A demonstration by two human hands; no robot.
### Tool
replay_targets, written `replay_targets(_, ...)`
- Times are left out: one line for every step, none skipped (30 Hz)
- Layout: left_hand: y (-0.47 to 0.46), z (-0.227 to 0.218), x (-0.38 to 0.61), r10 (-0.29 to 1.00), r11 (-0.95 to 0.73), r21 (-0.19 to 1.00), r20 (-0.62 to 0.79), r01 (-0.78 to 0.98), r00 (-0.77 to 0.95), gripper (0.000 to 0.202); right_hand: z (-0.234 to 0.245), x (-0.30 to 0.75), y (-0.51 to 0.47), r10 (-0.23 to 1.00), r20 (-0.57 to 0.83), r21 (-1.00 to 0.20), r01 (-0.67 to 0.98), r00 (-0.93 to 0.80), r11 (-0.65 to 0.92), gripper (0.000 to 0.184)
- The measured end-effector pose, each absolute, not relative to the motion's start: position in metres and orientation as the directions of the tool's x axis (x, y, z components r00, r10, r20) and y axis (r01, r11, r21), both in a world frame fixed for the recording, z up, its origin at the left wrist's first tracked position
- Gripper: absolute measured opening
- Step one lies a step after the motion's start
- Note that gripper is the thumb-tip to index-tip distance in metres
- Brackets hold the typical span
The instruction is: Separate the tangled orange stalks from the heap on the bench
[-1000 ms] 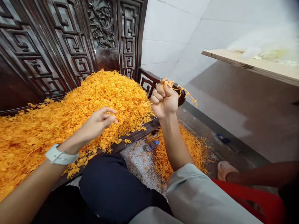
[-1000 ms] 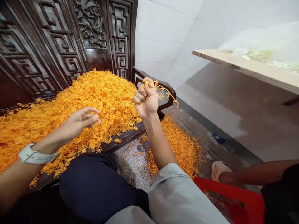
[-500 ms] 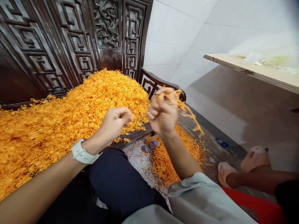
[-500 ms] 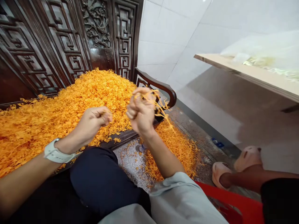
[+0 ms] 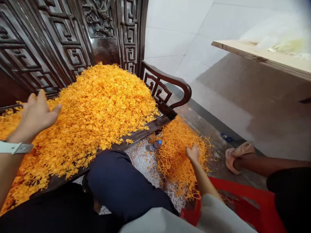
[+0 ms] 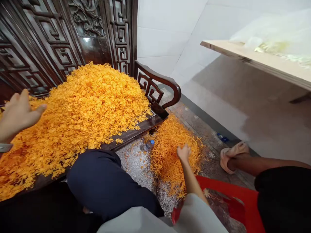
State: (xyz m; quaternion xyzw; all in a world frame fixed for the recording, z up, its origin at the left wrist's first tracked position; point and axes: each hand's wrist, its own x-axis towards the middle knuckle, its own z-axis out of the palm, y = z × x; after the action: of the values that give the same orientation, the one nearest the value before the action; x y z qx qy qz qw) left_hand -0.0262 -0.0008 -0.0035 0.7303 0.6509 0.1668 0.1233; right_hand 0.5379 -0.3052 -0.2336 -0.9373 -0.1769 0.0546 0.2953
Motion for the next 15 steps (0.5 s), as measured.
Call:
replay_targets(-0.004,-0.006,-0.027,0.992,-0.127,0.364,0.055,0.923,0.115,0.114,-0.251,0.533,-0.316,0.36,-0.041,-0.542,0.282,0.932,-0.791,0.042)
replay_targets(-0.008,-0.008,-0.027,0.993,-0.121,0.308,0.027,0.944,0.119,0.111,-0.265,0.529,-0.326,0.363,-0.074,-0.515,0.276,0.929,-0.812,0.045)
replay_targets(-0.011,-0.01,-0.026,0.993,-0.118,0.267,0.012,0.956,0.119,0.105,-0.277,0.527,-0.333,0.37,-0.1,-0.493,0.277,0.924,-0.825,0.048)
replay_targets(-0.014,-0.012,-0.026,0.992,-0.124,0.228,0.002,0.966,0.127,0.101,-0.286,0.524,-0.339,0.374,-0.116,-0.476,0.279,0.92,-0.834,0.051)
replay_targets(-0.016,-0.014,-0.027,0.99,-0.135,0.194,-0.002,0.972,0.138,0.098,-0.292,0.523,-0.343,0.37,-0.12,-0.461,0.278,0.921,-0.843,0.054)
replay_targets(-0.018,-0.017,-0.027,0.988,-0.152,0.164,0.002,0.975,0.153,0.097,-0.296,0.523,-0.346,0.356,-0.111,-0.448,0.273,0.928,-0.851,0.059)
replay_targets(-0.019,-0.019,-0.028,0.986,-0.167,0.133,0.009,0.977,0.167,0.095,-0.299,0.522,-0.347,0.336,-0.092,-0.437,0.265,0.937,-0.859,0.065)
replay_targets(-0.02,-0.022,-0.029,0.983,-0.185,0.108,0.013,0.977,0.185,0.094,-0.299,0.522,-0.348,0.317,-0.065,-0.43,0.26,0.946,-0.865,0.07)
replay_targets(-0.021,-0.024,-0.03,0.98,-0.201,0.086,0.011,0.976,0.201,0.092,-0.298,0.521,-0.349,0.303,-0.033,-0.426,0.261,0.952,-0.866,0.075)
replay_targets(-0.023,-0.025,-0.031,0.977,-0.211,0.071,0.002,0.975,0.211,0.091,-0.296,0.519,-0.35,0.3,-0.001,-0.426,0.271,0.954,-0.863,0.078)
replay_targets(-0.026,-0.026,-0.032,0.977,-0.214,0.063,-0.009,0.975,0.215,0.089,-0.294,0.515,-0.352,0.306,0.026,-0.429,0.288,0.952,-0.856,0.08)
replay_targets(-0.03,-0.027,-0.033,0.974,-0.222,0.062,-0.027,0.973,0.224,0.088,-0.293,0.51,-0.354,0.327,0.052,-0.435,0.316,0.944,-0.843,0.078)
replay_targets(-0.035,-0.028,-0.034,0.969,-0.24,0.075,-0.044,0.968,0.244,0.087,-0.292,0.503,-0.356,0.364,0.074,-0.442,0.358,0.929,-0.823,0.076)
replay_targets(-0.04,-0.028,-0.034,0.964,-0.257,0.094,-0.047,0.962,0.263,0.084,-0.291,0.494,-0.359,0.417,0.091,-0.449,0.411,0.904,-0.794,0.073)
replay_targets(-0.045,-0.028,-0.035,0.962,-0.263,0.111,-0.039,0.958,0.269,0.081,-0.292,0.484,-0.362,0.485,0.1,-0.456,0.473,0.869,-0.754,0.07)
